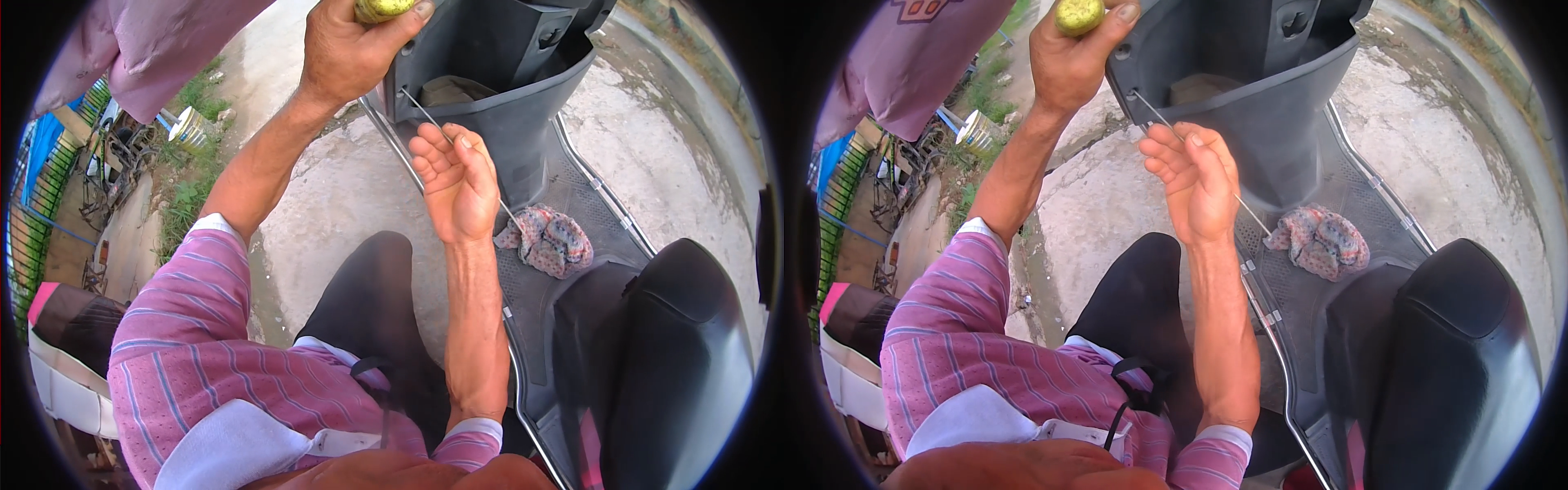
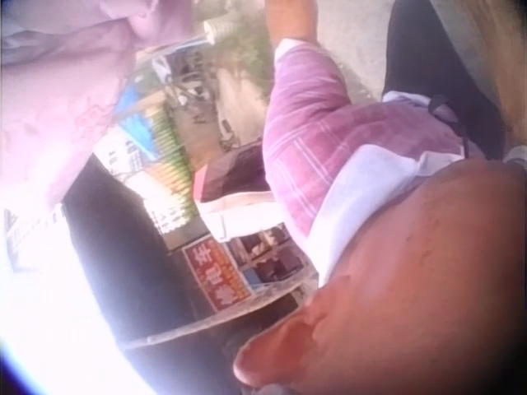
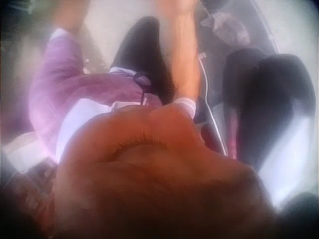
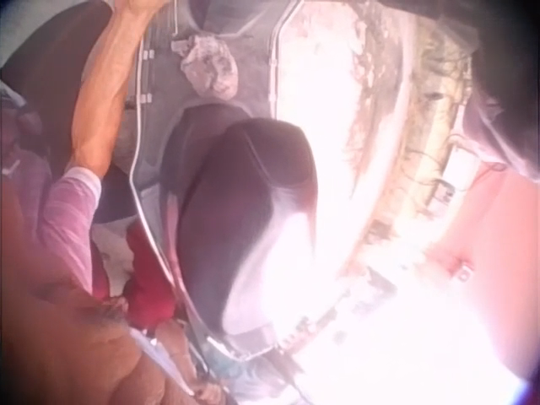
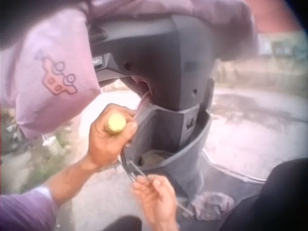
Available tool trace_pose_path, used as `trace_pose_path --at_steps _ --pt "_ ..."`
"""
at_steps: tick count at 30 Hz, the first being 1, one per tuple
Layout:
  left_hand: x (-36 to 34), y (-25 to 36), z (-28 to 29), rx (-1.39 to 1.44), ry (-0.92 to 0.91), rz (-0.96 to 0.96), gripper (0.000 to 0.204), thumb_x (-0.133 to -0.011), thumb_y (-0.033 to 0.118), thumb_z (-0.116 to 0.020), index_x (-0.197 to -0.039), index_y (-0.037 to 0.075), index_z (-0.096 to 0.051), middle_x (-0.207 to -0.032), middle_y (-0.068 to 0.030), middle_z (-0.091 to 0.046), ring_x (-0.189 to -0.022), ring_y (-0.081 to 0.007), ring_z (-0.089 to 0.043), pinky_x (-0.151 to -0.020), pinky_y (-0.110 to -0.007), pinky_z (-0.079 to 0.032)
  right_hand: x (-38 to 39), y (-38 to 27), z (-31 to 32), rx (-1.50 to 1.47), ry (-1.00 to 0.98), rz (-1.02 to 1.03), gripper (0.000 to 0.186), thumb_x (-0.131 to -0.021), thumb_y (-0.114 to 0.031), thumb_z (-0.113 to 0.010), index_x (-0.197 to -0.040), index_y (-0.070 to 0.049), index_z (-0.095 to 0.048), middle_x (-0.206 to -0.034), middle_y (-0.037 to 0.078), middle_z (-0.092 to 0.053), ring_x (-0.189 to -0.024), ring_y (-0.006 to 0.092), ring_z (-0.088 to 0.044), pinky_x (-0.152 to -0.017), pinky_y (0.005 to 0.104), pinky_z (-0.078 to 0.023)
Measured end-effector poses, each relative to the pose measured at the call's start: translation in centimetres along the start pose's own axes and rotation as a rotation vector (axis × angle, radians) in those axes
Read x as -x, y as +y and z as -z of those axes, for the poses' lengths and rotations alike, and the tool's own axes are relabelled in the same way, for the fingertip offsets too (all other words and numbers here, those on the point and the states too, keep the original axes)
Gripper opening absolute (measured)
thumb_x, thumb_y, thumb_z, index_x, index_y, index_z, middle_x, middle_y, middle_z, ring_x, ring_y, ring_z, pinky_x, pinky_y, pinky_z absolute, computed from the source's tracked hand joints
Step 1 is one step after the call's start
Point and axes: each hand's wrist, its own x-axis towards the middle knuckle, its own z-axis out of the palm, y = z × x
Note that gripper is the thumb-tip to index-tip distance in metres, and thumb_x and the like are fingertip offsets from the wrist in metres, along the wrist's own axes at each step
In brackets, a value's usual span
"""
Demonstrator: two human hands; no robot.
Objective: The person unscrews several screws from the front interior panel of a scooter using a screwdriver, uses a thin wire to manipulate an internal mechanism, and then uses the screwdriver again to work on the scooter's panel.
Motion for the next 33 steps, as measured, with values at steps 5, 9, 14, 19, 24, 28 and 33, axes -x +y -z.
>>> trace_pose_path --at_steps 5,9,14,19,24,28,33 --pt "0.0 -1.8 0.4 -0.024 0.017 -0.079 0.010 -0.102 0.004 -0.073 -0.110 0.003 -0.068 -0.080 0.0021 -0.065 -0.063 -0.0039 -0.058 -0.058 -0.021 -0.046 -0.8 -2.7 -0.8 0.262 -0.017 -0.017 0.024 -0.109 -0.014 -0.053 -0.121 0.001 -0.067 -0.118 0.026 -0.076 -0.103 0.0346 -0.078 -0.089 0.0425 -0.063" --pt "0.0 -0.8 0.0 -0.045 0.002 -0.089 0.008 -0.102 0.005 -0.073 -0.108 0.003 -0.069 -0.085 0.0008 -0.066 -0.064 -0.0040 -0.059 -0.059 -0.021 -0.046 0.3 -0.9 -1.7 0.486 0.100 0.155 0.021 -0.110 -0.012 -0.055 -0.119 0.002 -0.067 -0.115 0.024 -0.077 -0.102 0.0310 -0.078 -0.090 0.0403 -0.063" --pt "0.1 -2.3 0.8 -0.066 -0.010 -0.144 0.008 -0.102 0.006 -0.074 -0.108 0.003 -0.069 -0.087 0.0003 -0.067 -0.065 -0.0039 -0.059 -0.060 -0.020 -0.046 1.4 -1.3 -5.4 1.069 0.033 0.372 0.018 -0.110 -0.008 -0.056 -0.116 0.004 -0.068 -0.114 0.023 -0.077 -0.100 0.0265 -0.078 -0.090 0.0374 -0.062" --pt "0.0 -0.2 -0.3 -0.035 -0.008 0.017 0.011 -0.102 0.006 -0.073 -0.111 0.004 -0.067 -0.082 0.0027 -0.065 -0.065 -0.0035 -0.058 -0.060 -0.020 -0.046 -1.2 -3.1 -0.9 0.127 0.065 -0.063 0.022 -0.109 -0.014 -0.054 -0.117 0.003 -0.065 -0.115 0.026 -0.076 -0.099 0.0346 -0.078 -0.088 0.0423 -0.063" --pt "0.0 -1.0 0.3 -0.029 -0.013 -0.019 0.013 -0.102 0.006 -0.074 -0.112 0.004 -0.066 -0.082 0.0029 -0.065 -0.065 -0.0033 -0.058 -0.060 -0.020 -0.047 -1.7 -2.9 0.1 0.117 -0.003 -0.064 0.023 -0.109 -0.015 -0.053 -0.117 0.002 -0.065 -0.116 0.027 -0.075 -0.098 0.0356 -0.078 -0.088 0.0420 -0.063" --pt "-0.7 -1.5 1.7 -0.017 -0.146 -0.044 0.018 -0.102 0.007 -0.074 -0.116 0.005 -0.063 -0.084 0.0012 -0.066 -0.067 -0.0053 -0.061 -0.060 -0.021 -0.049 -1.5 -3.5 -1.2 0.318 0.008 -0.014 0.022 -0.109 -0.014 -0.055 -0.118 0.003 -0.066 -0.114 0.025 -0.076 -0.098 0.0333 -0.079 -0.088 0.0400 -0.064" --pt "-0.9 3.3 3.0 0.035 -0.228 -0.068 0.027 -0.097 0.009 -0.082 -0.116 0.005 -0.063 -0.088 -0.0024 -0.068 -0.076 -0.0114 -0.068 -0.067 -0.026 -0.055 -0.9 -3.9 -2.4 0.483 0.069 0.012 0.022 -0.111 -0.014 -0.053 -0.119 0.001 -0.066 -0.114 0.022 -0.078 -0.100 0.0302 -0.079 -0.087 0.0381 -0.063"
